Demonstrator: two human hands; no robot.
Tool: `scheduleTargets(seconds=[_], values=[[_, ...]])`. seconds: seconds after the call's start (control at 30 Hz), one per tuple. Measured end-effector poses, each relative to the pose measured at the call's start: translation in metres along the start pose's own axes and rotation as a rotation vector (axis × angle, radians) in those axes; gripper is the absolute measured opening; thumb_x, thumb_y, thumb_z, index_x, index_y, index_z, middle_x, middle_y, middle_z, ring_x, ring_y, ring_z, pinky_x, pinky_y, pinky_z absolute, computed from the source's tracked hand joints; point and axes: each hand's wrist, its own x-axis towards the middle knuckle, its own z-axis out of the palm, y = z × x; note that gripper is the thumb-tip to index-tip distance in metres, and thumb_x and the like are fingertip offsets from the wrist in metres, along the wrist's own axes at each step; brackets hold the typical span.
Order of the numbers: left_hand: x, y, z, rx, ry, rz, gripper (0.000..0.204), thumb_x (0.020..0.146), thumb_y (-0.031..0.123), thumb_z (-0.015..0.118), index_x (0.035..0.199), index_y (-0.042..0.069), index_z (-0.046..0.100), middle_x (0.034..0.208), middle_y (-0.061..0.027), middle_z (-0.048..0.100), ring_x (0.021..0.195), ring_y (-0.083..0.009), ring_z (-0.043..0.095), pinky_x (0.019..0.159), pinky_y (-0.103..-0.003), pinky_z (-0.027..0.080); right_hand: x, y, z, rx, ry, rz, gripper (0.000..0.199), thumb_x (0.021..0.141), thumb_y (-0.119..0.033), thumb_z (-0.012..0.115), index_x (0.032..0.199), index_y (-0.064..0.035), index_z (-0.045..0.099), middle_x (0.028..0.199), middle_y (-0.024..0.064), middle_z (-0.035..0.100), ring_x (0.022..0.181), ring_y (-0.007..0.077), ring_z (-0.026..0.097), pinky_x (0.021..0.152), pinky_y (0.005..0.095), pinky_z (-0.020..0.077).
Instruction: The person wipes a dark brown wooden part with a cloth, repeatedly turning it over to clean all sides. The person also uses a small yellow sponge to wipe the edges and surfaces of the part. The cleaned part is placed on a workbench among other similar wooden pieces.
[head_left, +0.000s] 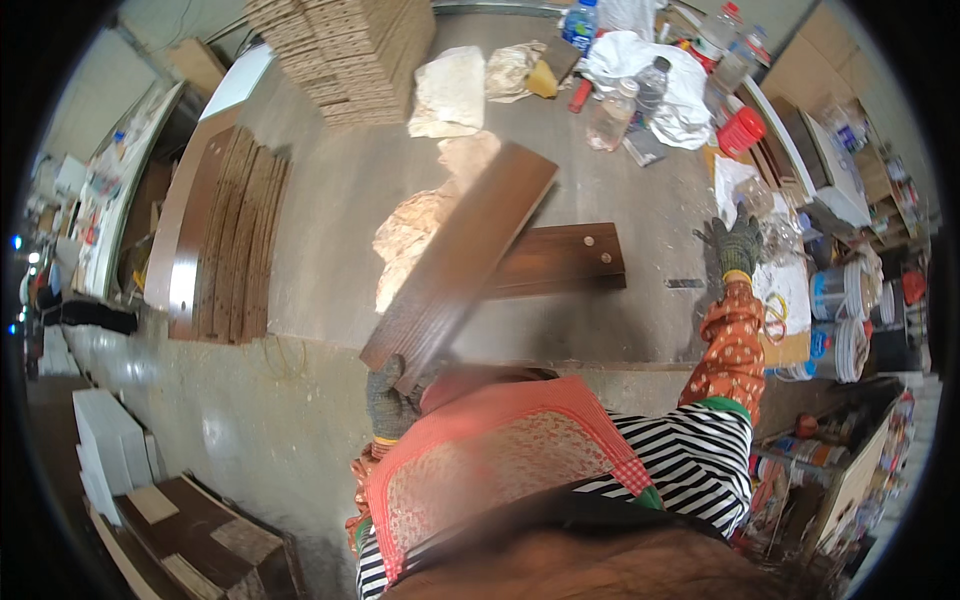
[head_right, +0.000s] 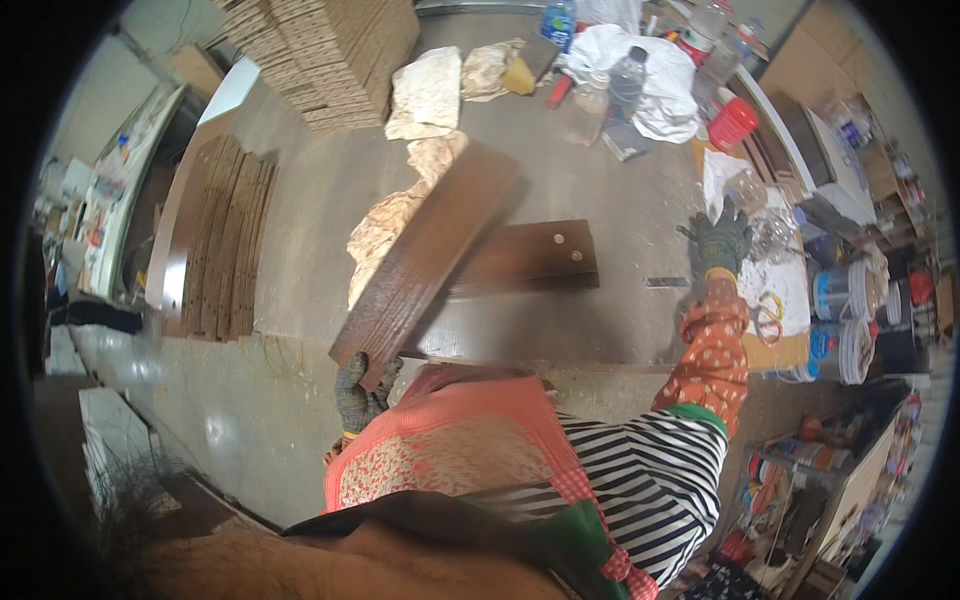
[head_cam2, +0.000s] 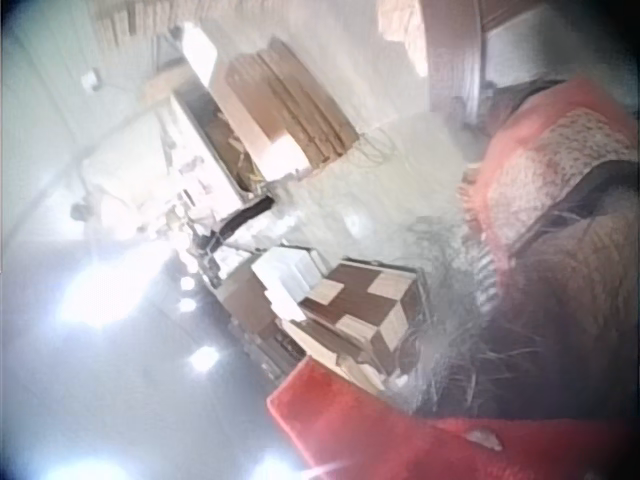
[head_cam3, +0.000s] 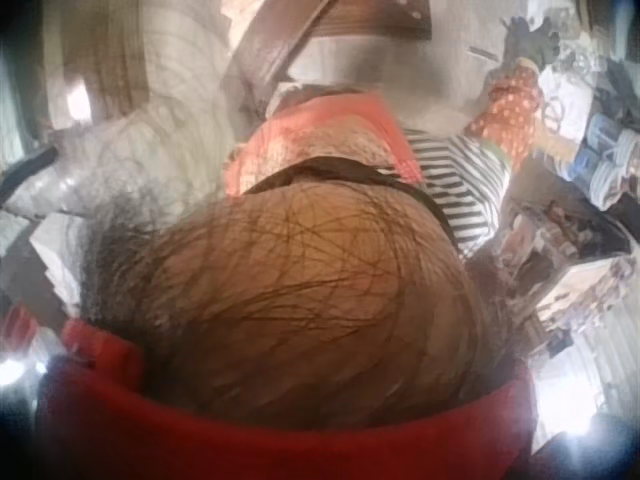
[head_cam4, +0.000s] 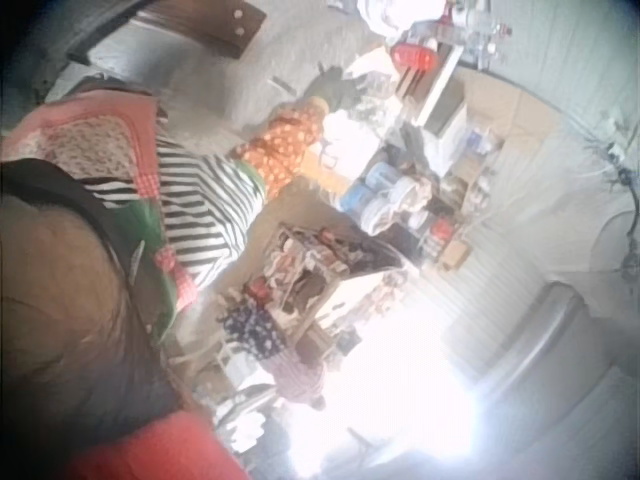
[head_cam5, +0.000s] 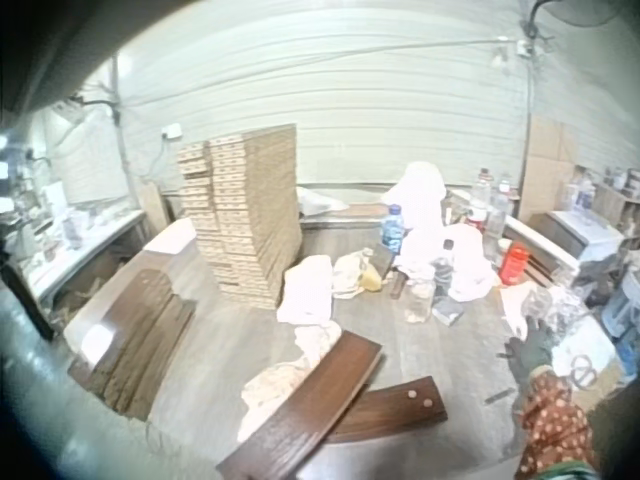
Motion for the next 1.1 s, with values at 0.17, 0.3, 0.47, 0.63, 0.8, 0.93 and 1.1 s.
scheduleTargets(seconds=[0.17,0.3,0.47,0.63,0.8,0.93,1.1], values=[[-0.002,0.020,-0.030,-0.027,-0.029,0.385,0.047,0.092,0.015,0.071,0.133,-0.001,0.054,0.124,-0.0149,0.064,0.101,-0.0329,0.070,0.092,-0.053,0.061,-0.057,-0.141,-0.044,0.622,-0.034,-0.713,0.082,0.085,-0.043,0.074,0.153,-0.0083,0.044,0.155,0.0249,0.043,0.142,0.0438,0.040,0.119,0.0493,0.0323],[0.000,0.035,-0.065,0.114,0.000,0.556,0.069,0.087,0.023,0.079,0.139,-0.008,0.047,0.125,-0.0214,0.061,0.097,-0.0354,0.069,0.085,-0.048,0.060,-0.132,-0.278,-0.067,0.545,-0.094,-1.304,0.096,0.082,-0.054,0.074,0.157,-0.0074,0.037,0.155,0.0301,0.037,0.144,0.0443,0.037,0.120,0.0511,0.0280],[-0.008,0.027,-0.092,0.146,0.332,0.594,0.053,0.083,0.016,0.078,0.126,-0.008,0.060,0.117,-0.0166,0.066,0.095,-0.0299,0.068,0.086,-0.043,0.057,-0.158,-0.377,-0.055,0.383,-0.111,-1.181,0.102,0.081,-0.073,0.064,0.162,-0.0206,0.030,0.165,0.0250,0.023,0.150,0.0485,0.022,0.120,0.0665,0.0104],[-0.015,0.018,-0.106,0.101,0.324,0.576,0.046,0.080,0.015,0.080,0.120,-0.004,0.066,0.109,-0.0114,0.070,0.091,-0.0233,0.070,0.082,-0.035,0.056,-0.111,-0.388,0.001,0.332,-0.104,-0.909,0.072,0.086,-0.046,0.072,0.145,-0.0097,0.053,0.145,0.0240,0.054,0.135,0.0448,0.048,0.112,0.0499,0.0394],[-0.015,0.035,-0.115,0.383,0.389,0.459,0.043,0.079,0.023,0.083,0.112,-0.001,0.071,0.104,-0.0110,0.073,0.090,-0.0229,0.071,0.080,-0.035,0.055,-0.090,-0.416,0.001,0.801,-0.164,-0.717,0.046,0.089,-0.028,0.071,0.127,-0.0023,0.062,0.117,0.0227,0.068,0.114,0.0415,0.062,0.099,0.0468,0.0499],[-0.012,0.049,-0.116,0.739,0.588,0.482,0.042,0.079,0.031,0.085,0.109,0.002,0.075,0.093,-0.0126,0.076,0.084,-0.0263,0.072,0.077,-0.036,0.055,-0.144,-0.442,-0.073,0.869,-0.135,-0.910,0.039,0.096,-0.020,0.064,0.130,-0.0011,0.060,0.126,0.0189,0.063,0.117,0.0349,0.060,0.102,0.0427,0.0484],[-0.005,0.071,-0.122,0.756,0.282,0.565,0.042,0.081,0.034,0.084,0.110,0.006,0.076,0.085,-0.0119,0.076,0.078,-0.0267,0.072,0.074,-0.038,0.055,-0.312,-0.449,-0.177,0.710,-0.058,-1.849,0.031,0.094,-0.027,0.063,0.119,-0.0097,0.068,0.114,0.0099,0.066,0.103,0.0303,0.065,0.094,0.0463,0.0514]])
